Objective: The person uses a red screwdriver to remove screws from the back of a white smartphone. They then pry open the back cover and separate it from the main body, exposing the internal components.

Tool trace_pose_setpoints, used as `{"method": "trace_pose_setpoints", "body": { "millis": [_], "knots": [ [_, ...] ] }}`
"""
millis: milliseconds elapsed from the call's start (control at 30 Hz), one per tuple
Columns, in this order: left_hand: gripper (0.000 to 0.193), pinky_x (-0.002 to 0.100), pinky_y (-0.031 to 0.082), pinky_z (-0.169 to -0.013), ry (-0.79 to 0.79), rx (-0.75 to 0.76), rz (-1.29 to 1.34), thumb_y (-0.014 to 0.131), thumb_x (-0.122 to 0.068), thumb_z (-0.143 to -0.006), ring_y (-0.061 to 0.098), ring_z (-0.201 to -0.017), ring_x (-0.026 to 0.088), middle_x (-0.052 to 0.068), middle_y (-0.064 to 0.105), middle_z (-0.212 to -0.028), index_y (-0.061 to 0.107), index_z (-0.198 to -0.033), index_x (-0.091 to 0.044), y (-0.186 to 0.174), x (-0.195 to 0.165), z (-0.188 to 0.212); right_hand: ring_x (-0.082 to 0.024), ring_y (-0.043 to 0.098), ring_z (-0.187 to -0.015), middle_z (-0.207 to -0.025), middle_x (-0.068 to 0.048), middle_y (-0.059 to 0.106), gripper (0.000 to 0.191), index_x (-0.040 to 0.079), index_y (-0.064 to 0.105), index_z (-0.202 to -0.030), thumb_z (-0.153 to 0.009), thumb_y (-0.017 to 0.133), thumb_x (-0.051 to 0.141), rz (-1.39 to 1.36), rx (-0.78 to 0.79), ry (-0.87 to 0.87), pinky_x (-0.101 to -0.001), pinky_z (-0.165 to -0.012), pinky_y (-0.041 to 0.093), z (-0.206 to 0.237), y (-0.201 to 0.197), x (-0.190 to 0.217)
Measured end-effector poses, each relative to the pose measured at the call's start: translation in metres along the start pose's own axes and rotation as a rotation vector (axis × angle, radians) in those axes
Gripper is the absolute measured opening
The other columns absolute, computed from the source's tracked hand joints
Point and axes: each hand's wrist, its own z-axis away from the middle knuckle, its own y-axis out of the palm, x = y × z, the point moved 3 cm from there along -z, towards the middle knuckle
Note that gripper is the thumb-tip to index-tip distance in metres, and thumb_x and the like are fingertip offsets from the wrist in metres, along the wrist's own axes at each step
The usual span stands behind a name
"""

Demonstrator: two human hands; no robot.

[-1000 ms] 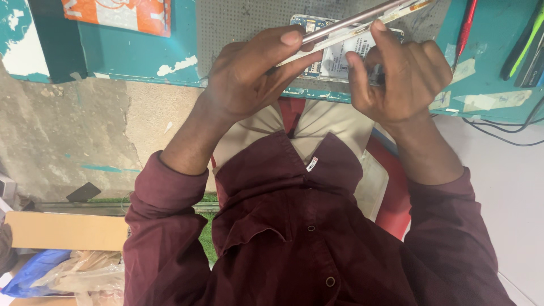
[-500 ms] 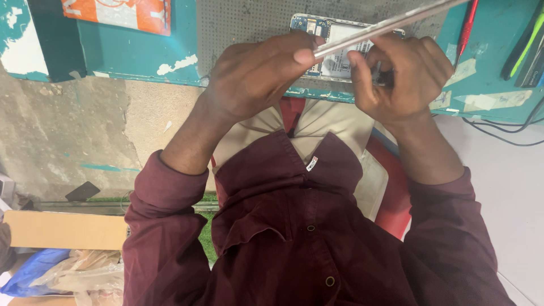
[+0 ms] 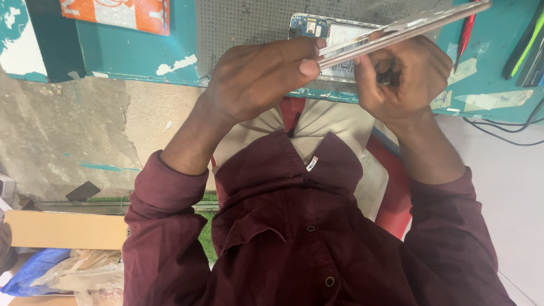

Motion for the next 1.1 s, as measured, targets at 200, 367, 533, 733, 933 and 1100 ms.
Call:
{"method": "trace_pose_setpoints", "body": {
  "millis": [200,367,533,733,933,1100],
  "knots": [
    [0.038,0.032,0.065,-0.082,-0.02,0.054,0.03,0.064,0.002,-0.107,0.075,-0.111,0.027,0.013,0.065,-0.136,0.056,-0.141,-0.013,-0.0048,-0.0018,-0.0001,-0.015,0.062,-0.061,-0.09,-0.008,0.07,0.034,0.001,0.058,-0.122,-0.103,0.086,0.001,-0.074,0.01,0.055,-0.0273,-0.058,0.046,0.0042,0.0017,-0.0045],
    [0.037,0.032,0.066,-0.082,-0.021,0.039,0.038,0.065,0.0,-0.108,0.076,-0.111,0.027,0.012,0.066,-0.136,0.057,-0.141,-0.015,-0.0009,-0.0013,-0.0007,-0.015,0.061,-0.057,-0.081,-0.005,0.066,0.035,0.0,0.06,-0.121,-0.098,0.087,-0.001,-0.104,0.017,0.091,-0.0282,-0.055,0.045,0.0044,0.0028,-0.0053],
    [0.038,0.032,0.067,-0.085,-0.021,0.033,0.042,0.064,0.0,-0.109,0.075,-0.114,0.027,0.012,0.066,-0.137,0.055,-0.143,-0.016,0.0,-0.001,0.0001,-0.014,0.06,-0.058,-0.081,-0.007,0.067,0.035,-0.001,0.059,-0.12,-0.099,0.086,-0.003,-0.132,0.026,0.077,-0.0271,-0.054,0.045,0.0037,0.0036,-0.0072],
    [0.044,0.035,0.065,-0.085,0.005,0.016,0.025,0.066,0.002,-0.107,0.075,-0.108,0.029,0.016,0.067,-0.131,0.05,-0.145,-0.012,-0.0024,-0.0011,-0.0028,-0.012,0.062,-0.057,-0.087,-0.009,0.072,0.038,-0.003,0.055,-0.124,-0.102,0.086,-0.005,-0.207,0.054,0.093,-0.0253,-0.054,0.045,0.0069,0.0029,-0.0103],
    [0.057,0.033,0.065,-0.082,0.017,-0.011,0.015,0.068,0.004,-0.108,0.075,-0.108,0.028,0.015,0.068,-0.128,0.039,-0.154,-0.014,-0.0006,-0.0035,-0.0057,-0.012,0.065,-0.06,-0.086,-0.008,0.072,0.04,-0.003,0.052,-0.125,-0.102,0.085,-0.002,-0.271,0.074,0.098,-0.023,-0.053,0.045,0.01,0.0021,-0.0103],
    [0.064,0.033,0.065,-0.081,0.013,-0.017,0.0,0.069,0.008,-0.104,0.075,-0.109,0.029,0.014,0.067,-0.129,0.038,-0.155,-0.015,-0.0003,-0.0025,-0.0039,-0.014,0.063,-0.061,-0.083,-0.008,0.07,0.042,-0.003,0.052,-0.124,-0.099,0.086,0.0,-0.207,0.032,0.036,-0.0251,-0.053,0.045,0.0092,0.0034,-0.0102]
  ]
}}
